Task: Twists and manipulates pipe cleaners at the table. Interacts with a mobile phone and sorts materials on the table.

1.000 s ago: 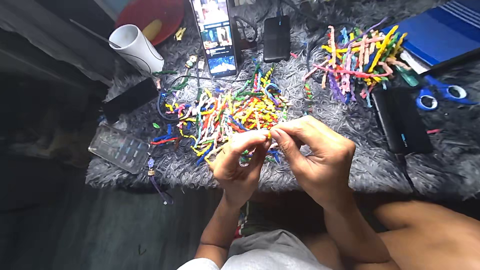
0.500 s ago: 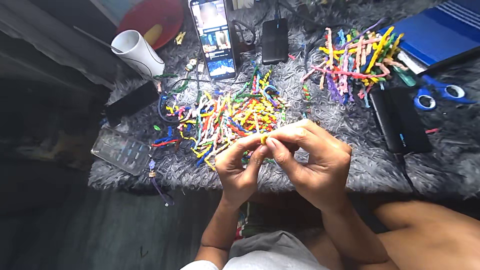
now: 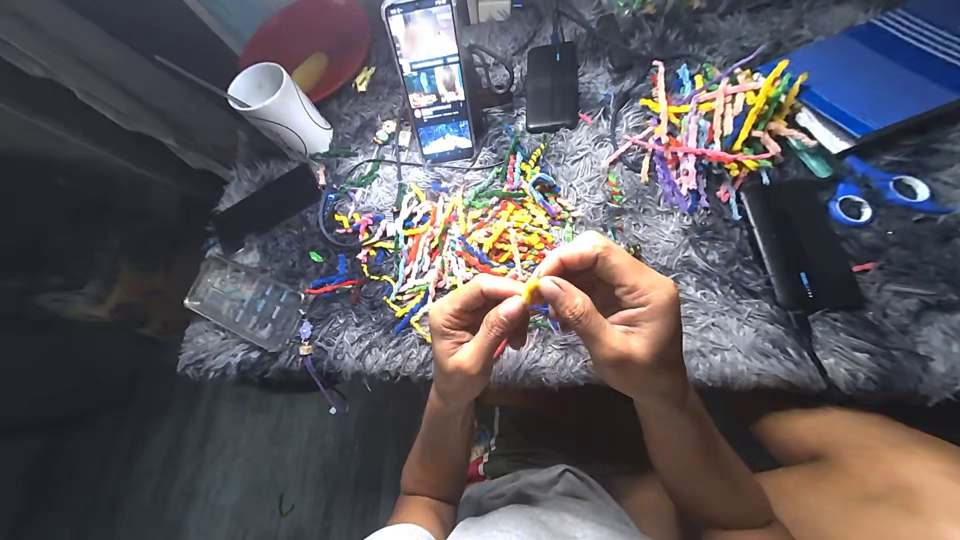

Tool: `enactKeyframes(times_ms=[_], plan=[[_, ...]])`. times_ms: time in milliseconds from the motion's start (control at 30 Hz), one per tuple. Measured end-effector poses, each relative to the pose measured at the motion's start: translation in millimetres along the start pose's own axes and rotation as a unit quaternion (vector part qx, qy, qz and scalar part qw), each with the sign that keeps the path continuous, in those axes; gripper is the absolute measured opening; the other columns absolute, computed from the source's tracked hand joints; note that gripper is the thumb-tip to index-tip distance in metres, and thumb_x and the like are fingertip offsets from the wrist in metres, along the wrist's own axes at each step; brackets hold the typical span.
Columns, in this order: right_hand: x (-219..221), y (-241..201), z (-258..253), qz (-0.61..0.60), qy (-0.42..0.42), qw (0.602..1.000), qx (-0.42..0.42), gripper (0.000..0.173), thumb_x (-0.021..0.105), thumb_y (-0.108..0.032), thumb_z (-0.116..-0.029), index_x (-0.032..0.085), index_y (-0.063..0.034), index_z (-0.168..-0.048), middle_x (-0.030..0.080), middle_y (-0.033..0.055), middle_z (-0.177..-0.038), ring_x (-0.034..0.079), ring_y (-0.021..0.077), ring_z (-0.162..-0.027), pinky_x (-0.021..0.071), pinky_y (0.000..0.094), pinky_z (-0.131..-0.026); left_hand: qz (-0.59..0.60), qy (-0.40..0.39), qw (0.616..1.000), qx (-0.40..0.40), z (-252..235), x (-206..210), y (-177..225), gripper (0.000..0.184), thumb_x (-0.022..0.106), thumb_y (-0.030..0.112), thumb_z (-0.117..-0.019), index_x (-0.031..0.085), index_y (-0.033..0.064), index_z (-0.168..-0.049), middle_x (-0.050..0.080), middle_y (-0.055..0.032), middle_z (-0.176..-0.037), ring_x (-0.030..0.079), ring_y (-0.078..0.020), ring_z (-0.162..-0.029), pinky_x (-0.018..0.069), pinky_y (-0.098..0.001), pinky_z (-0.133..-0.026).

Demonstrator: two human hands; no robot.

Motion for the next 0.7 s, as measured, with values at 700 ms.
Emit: enactKeyframes(times_ms=[700], plan=[[-27, -8, -5, 0.168, -0.119, 0.978, 0.02, 0.012, 0.074, -0.019, -0.0886, 0.073, -0.0076, -0.092, 0.069, -0.0045, -0.087, 0.066, -0.0028, -0.079, 0.0562, 0.0118, -0.072, -0.544, 0.009, 0.819, 0.183, 10, 21, 27, 0.011, 0.07, 0.01, -0.0915, 0.077, 0.0026, -0.089, 0.061, -0.0038, -0.065, 0.053, -0.0067, -0.06, 0.0399, -0.0203, -0.058]])
Point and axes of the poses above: each hand's wrist, its own z-axis away from the middle knuckle, its own x-axis out of the palm, y = z × x, the point moved 5 cm from there along -z, towards the middle knuckle
